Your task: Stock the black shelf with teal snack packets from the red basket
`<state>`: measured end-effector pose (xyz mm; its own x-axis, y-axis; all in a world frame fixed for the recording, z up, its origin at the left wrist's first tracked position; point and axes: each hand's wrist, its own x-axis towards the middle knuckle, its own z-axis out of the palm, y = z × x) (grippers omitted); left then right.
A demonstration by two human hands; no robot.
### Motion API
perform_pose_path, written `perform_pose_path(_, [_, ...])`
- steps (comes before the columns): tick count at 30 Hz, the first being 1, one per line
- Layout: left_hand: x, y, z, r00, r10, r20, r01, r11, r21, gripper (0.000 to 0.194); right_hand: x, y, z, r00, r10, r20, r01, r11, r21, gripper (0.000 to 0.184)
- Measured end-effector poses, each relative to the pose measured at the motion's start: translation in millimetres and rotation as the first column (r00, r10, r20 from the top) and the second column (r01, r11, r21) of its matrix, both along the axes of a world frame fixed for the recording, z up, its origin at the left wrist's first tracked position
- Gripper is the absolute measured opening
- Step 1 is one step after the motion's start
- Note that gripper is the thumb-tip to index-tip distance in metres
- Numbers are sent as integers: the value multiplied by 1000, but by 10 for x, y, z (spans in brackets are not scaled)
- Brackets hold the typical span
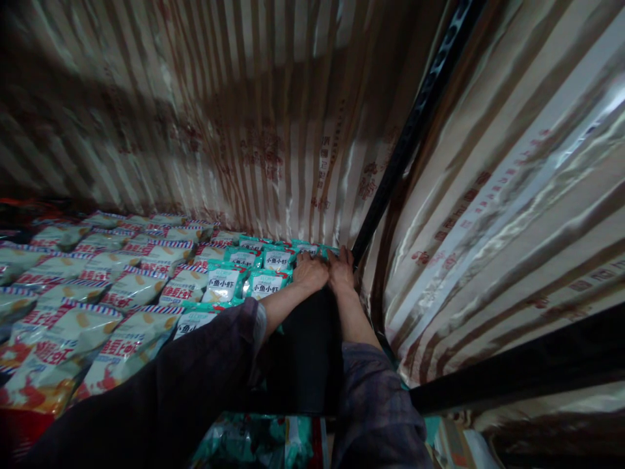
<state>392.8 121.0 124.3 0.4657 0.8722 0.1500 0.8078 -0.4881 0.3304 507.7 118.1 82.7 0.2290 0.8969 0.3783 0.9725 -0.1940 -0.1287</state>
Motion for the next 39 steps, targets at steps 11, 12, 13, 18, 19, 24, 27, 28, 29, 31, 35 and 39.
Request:
perform_pose_path(11, [-46, -69, 77, 999, 48, 8, -47, 996, -72, 41, -42, 53, 25, 999, 37, 15, -35, 988, -152, 45])
perform_pose_path(12, [-52, -67, 73, 999, 48, 13, -47, 997, -63, 42, -35, 60, 10, 1000, 27, 11, -25, 991, -131, 46])
perform_pose_path(13, [-56, -65, 66, 999, 51, 18, -50, 997, -53, 42, -30, 64, -4, 1000, 5, 11, -3, 995, -98, 46])
perform_pose_path(18, [-55, -60, 15, 999, 41, 14, -41, 999, -19, 43, -49, -20, -114, 997, -49, 59, 46, 998, 51, 49])
perform_pose_path(19, [-55, -62, 3, 999, 32, 7, -32, 999, -13, 44, -61, -59, -147, 996, -48, 69, 43, 996, 80, 50])
perform_pose_path(24, [-74, -106, -42, 999, 9, -33, -8, 1000, 9, 55, -160, -271, -330, 995, -83, 63, 71, 982, 175, 54])
perform_pose_path(27, [-90, -141, -42, 998, -18, -67, 19, 1000, 16, 55, -201, -335, -428, 994, -96, 44, 89, 984, 151, 54])
perform_pose_path(28, [-93, -148, -36, 996, -26, -81, 27, 1000, 15, 52, -200, -336, -453, 994, -106, 34, 100, 985, 142, 53])
perform_pose_path(29, [-94, -152, -28, 995, -32, -94, 33, 999, 12, 50, -191, -327, -471, 993, -116, 24, 112, 985, 134, 51])
perform_pose_path(31, [-95, -149, -6, 993, -41, -112, 42, 999, 0, 46, -159, -282, -482, 992, -129, 6, 127, 984, 125, 50])
perform_pose_path(35, [-98, -117, 35, 989, -70, -133, 68, 998, -17, 43, -98, -145, -426, 992, -129, -14, 130, 983, 130, 48])
perform_pose_path(39, [-112, -91, 52, 985, -82, -149, 81, 997, -12, 40, -61, -35, -400, 985, -142, -93, 157, 970, 183, 47])
